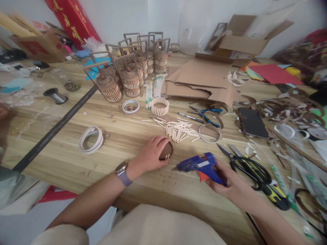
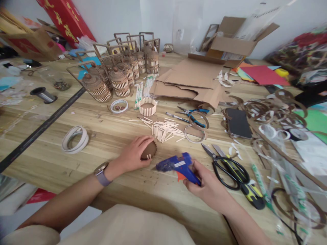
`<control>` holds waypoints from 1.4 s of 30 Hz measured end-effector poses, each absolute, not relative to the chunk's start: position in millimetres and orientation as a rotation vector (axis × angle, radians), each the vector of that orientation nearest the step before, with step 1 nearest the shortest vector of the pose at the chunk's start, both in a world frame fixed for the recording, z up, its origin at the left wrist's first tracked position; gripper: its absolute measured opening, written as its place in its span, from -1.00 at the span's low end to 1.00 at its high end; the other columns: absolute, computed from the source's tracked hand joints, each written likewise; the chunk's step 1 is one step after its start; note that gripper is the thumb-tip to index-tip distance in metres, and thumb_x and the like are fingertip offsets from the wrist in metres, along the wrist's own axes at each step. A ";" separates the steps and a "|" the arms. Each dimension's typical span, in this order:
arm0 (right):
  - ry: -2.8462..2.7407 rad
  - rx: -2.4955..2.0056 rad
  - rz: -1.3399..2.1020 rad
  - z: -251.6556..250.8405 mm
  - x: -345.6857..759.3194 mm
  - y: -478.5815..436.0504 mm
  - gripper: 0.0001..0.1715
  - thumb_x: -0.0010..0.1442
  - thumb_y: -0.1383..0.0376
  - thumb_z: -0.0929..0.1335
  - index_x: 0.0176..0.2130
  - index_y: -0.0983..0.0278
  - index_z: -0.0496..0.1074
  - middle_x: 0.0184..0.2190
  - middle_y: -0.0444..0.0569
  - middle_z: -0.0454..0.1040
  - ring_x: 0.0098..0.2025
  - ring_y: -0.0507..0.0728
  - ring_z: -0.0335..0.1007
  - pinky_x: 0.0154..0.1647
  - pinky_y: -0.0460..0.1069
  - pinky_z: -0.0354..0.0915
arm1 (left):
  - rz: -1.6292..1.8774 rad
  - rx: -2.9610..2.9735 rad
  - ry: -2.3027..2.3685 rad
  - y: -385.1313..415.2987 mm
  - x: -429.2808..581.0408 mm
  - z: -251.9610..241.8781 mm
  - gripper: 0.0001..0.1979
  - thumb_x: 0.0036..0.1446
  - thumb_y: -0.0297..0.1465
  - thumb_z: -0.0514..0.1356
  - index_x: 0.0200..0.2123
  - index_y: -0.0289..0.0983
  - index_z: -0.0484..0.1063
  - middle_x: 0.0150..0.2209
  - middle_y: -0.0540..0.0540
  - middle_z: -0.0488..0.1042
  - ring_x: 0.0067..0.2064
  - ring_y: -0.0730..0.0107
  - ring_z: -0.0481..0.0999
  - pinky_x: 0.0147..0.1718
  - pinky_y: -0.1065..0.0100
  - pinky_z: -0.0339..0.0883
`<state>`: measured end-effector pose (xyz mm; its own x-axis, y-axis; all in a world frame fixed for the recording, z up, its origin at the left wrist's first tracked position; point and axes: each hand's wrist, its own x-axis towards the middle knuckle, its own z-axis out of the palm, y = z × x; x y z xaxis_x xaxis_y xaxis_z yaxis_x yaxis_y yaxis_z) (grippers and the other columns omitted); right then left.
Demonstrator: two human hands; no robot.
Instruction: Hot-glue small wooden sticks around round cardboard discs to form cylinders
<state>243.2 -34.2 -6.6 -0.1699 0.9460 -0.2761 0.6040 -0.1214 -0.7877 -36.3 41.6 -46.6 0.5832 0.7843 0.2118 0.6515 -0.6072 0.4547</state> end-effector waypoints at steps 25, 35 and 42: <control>-2.037 -1.460 1.031 -27.5 220.6 -11.2 -0.74 0.18 0.08 0.33 -0.39 0.22 0.39 -0.48 -0.08 0.45 -0.43 0.14 0.39 -0.38 0.02 0.36 | 0.568 2.468 1.161 41.2 -36.0 -46.3 -0.24 0.02 -0.40 0.29 0.29 -0.28 0.11 0.21 -0.29 0.30 0.23 -0.06 0.27 0.23 -0.07 0.20; -2.086 -1.383 1.005 -33.0 219.6 -11.0 -0.75 0.22 0.11 0.31 -0.34 0.23 0.43 -0.40 -0.02 0.49 -0.35 0.17 0.43 -0.29 0.03 0.36 | 0.567 2.450 1.167 40.4 -35.9 -45.4 -0.26 0.04 -0.39 0.29 0.29 -0.27 0.13 0.22 -0.28 0.29 0.24 -0.05 0.26 0.24 -0.07 0.20; -2.131 -1.348 0.942 -30.5 217.3 -10.5 -0.76 0.24 0.15 0.31 -0.40 0.22 0.37 -0.45 -0.06 0.44 -0.38 0.14 0.40 -0.33 0.02 0.32 | 0.565 2.470 1.170 40.8 -35.9 -46.0 -0.26 0.04 -0.38 0.29 0.28 -0.29 0.13 0.21 -0.28 0.30 0.23 -0.05 0.27 0.24 -0.06 0.20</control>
